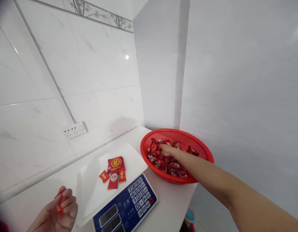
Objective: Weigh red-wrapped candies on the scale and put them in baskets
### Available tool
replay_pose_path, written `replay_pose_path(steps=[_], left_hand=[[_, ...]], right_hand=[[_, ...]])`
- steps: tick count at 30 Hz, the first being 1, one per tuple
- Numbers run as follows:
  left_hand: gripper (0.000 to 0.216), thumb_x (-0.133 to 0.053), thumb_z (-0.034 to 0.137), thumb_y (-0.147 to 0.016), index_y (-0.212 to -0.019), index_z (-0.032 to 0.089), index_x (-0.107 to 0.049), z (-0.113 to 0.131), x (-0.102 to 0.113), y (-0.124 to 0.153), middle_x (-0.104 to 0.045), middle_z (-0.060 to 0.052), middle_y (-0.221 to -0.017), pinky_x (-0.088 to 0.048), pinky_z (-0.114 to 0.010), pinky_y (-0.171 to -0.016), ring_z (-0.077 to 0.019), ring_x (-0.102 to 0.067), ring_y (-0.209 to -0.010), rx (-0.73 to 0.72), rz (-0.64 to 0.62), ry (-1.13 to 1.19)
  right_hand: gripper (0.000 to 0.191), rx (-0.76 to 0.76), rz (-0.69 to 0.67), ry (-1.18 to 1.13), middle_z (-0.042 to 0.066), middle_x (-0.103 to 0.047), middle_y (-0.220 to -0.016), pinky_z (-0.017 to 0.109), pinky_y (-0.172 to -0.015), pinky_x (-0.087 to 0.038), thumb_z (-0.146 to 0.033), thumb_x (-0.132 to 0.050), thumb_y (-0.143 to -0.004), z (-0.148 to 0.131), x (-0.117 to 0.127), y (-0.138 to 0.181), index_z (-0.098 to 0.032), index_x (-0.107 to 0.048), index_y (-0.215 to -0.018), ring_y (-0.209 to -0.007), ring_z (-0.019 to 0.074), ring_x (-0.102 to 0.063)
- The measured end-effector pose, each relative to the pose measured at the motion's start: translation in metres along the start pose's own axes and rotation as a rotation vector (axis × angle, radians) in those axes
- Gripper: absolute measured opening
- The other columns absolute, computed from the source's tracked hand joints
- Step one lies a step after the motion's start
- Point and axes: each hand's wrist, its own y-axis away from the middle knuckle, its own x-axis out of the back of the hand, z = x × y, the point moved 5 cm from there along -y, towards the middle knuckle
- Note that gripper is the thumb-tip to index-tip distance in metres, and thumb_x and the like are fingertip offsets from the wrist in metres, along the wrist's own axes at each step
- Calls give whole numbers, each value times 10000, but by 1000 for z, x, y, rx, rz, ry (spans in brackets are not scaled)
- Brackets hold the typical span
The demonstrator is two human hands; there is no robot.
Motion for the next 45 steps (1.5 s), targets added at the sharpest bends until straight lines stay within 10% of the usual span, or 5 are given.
replay_pose_path(steps=[11, 18, 34, 45], left_hand=[[225, -462, 42, -705, -797, 169, -624, -2, -1, 3, -578, -22, -681, -445, -169, -397, -73, -495, -477, -9, 19, 30], [239, -416, 35, -766, -799, 155, -620, -4, -12, 17, -556, -19, -658, -432, -168, -399, -73, -486, -480, -25, 16, 39], [240, -383, 33, -828, -812, 116, -609, -1, -9, 19, -576, -33, -683, -455, -172, -440, -72, -514, -513, -71, -63, 63], [240, -383, 41, -831, -814, 119, -610, 0, -9, 19, -576, -35, -678, -456, -166, -445, -67, -507, -509, -69, -48, 67]], right_hand=[[180, -142, 90, -330, 9, -651, -704, 219, -501, -411, -152, -538, -704, 10, 36, 15, -166, -651, -844, -573, 129, -549], [176, -72, 183, -488, 37, -666, -857, 214, -593, -452, -232, -496, -765, -5, 49, 19, -168, -597, -894, -689, 135, -582], [118, 99, 275, -10, 86, -669, -828, 297, -683, -394, -104, -492, -738, -23, 49, 30, -171, -584, -770, -802, 232, -596], [137, 296, 323, 24, 29, -682, -878, 271, -684, -430, -275, -493, -816, -103, 40, 46, -205, -607, -845, -789, 191, -610]])
